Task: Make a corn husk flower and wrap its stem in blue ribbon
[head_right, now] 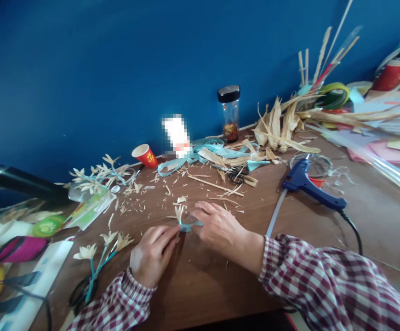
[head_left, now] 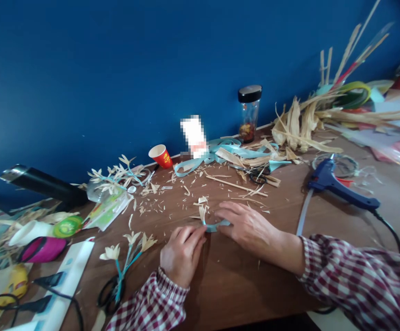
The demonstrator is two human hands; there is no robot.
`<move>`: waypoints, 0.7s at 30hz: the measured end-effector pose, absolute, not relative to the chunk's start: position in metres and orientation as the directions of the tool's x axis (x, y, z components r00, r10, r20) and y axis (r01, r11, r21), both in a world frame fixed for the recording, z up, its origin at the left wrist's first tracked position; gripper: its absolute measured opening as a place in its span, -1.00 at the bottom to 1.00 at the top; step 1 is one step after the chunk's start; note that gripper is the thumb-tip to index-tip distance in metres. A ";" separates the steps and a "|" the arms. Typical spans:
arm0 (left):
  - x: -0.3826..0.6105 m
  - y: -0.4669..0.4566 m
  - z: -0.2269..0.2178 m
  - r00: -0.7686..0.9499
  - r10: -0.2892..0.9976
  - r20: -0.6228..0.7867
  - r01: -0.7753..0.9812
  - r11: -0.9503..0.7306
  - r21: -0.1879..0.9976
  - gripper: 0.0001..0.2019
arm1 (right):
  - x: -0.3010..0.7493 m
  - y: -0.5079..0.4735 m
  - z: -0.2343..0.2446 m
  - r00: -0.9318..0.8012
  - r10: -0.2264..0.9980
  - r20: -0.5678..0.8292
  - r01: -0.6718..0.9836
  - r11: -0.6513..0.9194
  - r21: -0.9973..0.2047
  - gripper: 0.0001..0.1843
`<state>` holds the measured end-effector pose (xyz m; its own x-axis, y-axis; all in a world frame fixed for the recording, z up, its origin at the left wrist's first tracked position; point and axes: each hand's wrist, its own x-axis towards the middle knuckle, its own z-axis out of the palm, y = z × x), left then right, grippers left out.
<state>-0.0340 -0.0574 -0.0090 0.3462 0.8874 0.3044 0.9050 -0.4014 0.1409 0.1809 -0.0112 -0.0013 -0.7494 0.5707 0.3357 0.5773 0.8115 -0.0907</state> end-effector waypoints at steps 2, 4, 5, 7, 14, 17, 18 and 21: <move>-0.032 -0.058 -0.008 0.366 0.876 0.315 0.904 -0.415 0.105 -0.79 | 0.181 -0.012 -0.001 -0.754 0.562 0.339 0.574 0.815 -0.074 -0.80; -0.031 -0.060 -0.007 0.390 0.862 0.324 0.902 -0.428 0.053 -0.82 | 0.181 -0.012 -0.002 -0.755 0.557 0.345 0.575 0.816 -0.060 -0.79; -0.031 -0.061 -0.008 0.402 0.856 0.326 0.901 -0.432 0.024 -0.82 | 0.180 -0.012 -0.003 -0.753 0.558 0.349 0.577 0.815 -0.057 -0.78; -0.030 -0.064 -0.008 0.422 0.846 0.326 0.899 -0.436 -0.031 -0.81 | 0.179 -0.013 -0.006 -0.744 0.562 0.361 0.584 0.810 -0.059 -0.77; -0.028 -0.066 -0.008 0.441 0.856 0.270 0.897 -0.424 -0.121 -0.76 | 0.179 -0.015 -0.001 -0.756 0.570 0.322 0.582 0.810 -0.065 -0.82; -0.026 -0.065 -0.007 0.447 0.846 0.290 0.894 -0.420 -0.155 -0.79 | 0.180 -0.013 0.014 -0.788 0.544 0.286 0.541 0.835 -0.098 -0.88; -0.025 -0.065 -0.006 0.450 0.842 0.298 0.893 -0.419 -0.164 -0.81 | 0.179 -0.012 0.019 -0.796 0.538 0.278 0.531 0.840 -0.107 -0.88; -0.024 -0.064 -0.005 0.450 0.836 0.313 0.892 -0.412 -0.184 -0.88 | 0.170 -0.008 0.026 -0.817 0.521 0.248 0.512 0.853 -0.107 -0.87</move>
